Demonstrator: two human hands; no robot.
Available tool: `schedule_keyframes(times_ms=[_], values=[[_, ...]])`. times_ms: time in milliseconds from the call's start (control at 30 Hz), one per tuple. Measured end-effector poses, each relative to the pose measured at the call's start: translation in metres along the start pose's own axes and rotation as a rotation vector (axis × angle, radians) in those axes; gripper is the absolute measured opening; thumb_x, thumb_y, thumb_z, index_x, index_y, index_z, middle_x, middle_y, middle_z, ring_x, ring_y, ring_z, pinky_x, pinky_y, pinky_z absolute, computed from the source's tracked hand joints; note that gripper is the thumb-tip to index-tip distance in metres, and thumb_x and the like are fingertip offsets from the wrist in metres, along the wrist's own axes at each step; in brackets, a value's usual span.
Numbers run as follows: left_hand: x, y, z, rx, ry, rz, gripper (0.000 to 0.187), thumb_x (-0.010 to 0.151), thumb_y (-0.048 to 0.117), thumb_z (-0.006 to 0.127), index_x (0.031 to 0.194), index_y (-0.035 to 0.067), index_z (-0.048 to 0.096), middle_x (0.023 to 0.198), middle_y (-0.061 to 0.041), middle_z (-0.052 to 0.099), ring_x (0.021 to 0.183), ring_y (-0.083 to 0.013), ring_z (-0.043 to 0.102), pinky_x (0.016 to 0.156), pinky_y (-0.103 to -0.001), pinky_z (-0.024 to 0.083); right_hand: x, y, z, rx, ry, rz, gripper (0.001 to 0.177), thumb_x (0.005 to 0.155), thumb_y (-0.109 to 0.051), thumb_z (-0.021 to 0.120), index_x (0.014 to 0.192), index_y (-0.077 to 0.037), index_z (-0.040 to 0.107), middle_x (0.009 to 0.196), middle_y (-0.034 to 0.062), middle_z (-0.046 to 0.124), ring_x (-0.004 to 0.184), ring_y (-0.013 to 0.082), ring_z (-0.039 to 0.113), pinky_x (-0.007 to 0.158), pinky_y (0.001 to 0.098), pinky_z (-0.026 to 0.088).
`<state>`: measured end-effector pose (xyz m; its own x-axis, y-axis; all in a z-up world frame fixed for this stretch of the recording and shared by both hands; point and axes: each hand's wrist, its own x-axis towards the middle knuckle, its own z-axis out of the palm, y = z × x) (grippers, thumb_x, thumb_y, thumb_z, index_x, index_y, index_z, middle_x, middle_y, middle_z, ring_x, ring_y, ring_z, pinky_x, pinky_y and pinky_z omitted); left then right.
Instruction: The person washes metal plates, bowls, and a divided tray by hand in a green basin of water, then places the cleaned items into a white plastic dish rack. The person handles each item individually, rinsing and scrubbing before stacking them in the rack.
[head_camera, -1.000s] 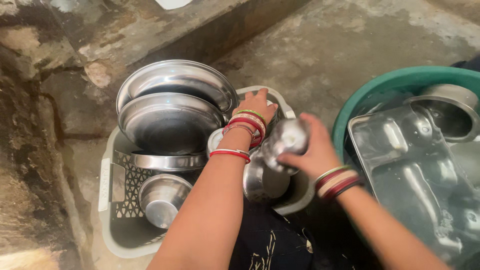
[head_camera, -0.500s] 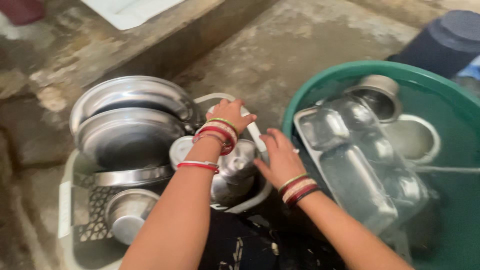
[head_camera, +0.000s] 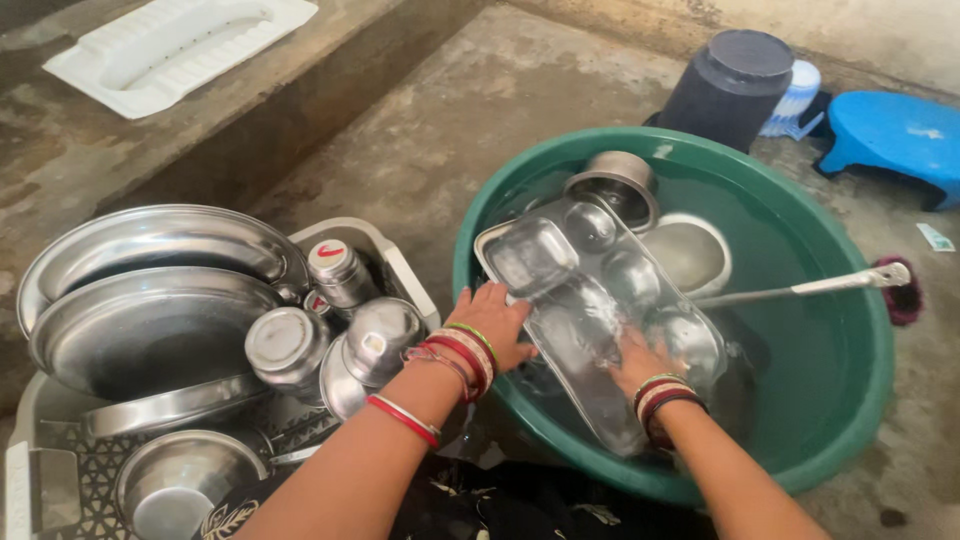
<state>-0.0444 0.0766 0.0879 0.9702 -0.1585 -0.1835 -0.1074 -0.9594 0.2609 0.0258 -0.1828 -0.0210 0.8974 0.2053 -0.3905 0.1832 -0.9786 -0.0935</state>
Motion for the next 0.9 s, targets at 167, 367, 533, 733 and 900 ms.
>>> schedule_keyframes(times_ms=[167,367,533,733,900], values=[[-0.008,0.022,0.024,0.064,-0.116,-0.023,0.074,0.084,0.055,0.072,0.145,0.018,0.052,0.15,-0.02,0.042,0.15,-0.0372,0.028,0.121,-0.064,0.019,-0.012,0.02,0.007,-0.032,-0.117,0.129,0.087,0.089,-0.042,0.07,0.161,-0.036,0.021,0.169,0.0162,0.004,0.153,0.046,0.016,0.121,0.0635,0.022],[-0.011,0.041,0.042,0.125,-0.073,-0.025,0.084,0.084,0.069,0.063,0.152,0.022,0.044,0.166,-0.024,0.014,0.154,-0.0412,0.009,0.118,-0.07,0.009,0.022,0.033,0.028,0.271,0.097,-0.255,0.055,0.084,-0.035,0.079,0.134,-0.021,0.063,0.141,0.0193,0.055,0.132,0.0392,0.055,0.115,0.0435,0.046],[-0.014,0.056,0.038,0.195,-0.131,-0.072,0.084,0.086,0.076,0.053,0.151,0.024,0.044,0.168,-0.018,0.012,0.156,-0.0409,-0.002,0.117,-0.075,0.006,0.055,0.033,0.005,0.408,0.394,-0.362,0.042,0.084,-0.027,0.077,0.123,-0.015,0.07,0.133,0.0175,0.062,0.125,0.0364,0.059,0.11,0.0429,0.046],[-0.011,0.054,0.026,0.087,-0.087,-0.03,0.076,0.082,0.069,0.059,0.14,0.022,0.058,0.165,-0.015,0.025,0.157,-0.0382,0.005,0.116,-0.072,0.017,0.095,0.024,-0.055,0.367,0.516,-0.332,0.058,0.083,-0.027,0.079,0.132,-0.006,0.06,0.133,0.0217,0.058,0.127,0.0416,0.055,0.109,0.0464,0.043],[-0.008,0.048,0.027,0.005,-0.04,0.008,0.068,0.08,0.064,0.064,0.131,0.019,0.066,0.162,-0.014,0.032,0.155,-0.0389,0.012,0.116,-0.07,0.021,0.136,0.015,-0.098,0.308,0.485,-0.152,0.073,0.085,-0.029,0.079,0.144,-0.002,0.046,0.14,0.0283,0.048,0.127,0.0467,0.052,0.108,0.0485,0.044]])
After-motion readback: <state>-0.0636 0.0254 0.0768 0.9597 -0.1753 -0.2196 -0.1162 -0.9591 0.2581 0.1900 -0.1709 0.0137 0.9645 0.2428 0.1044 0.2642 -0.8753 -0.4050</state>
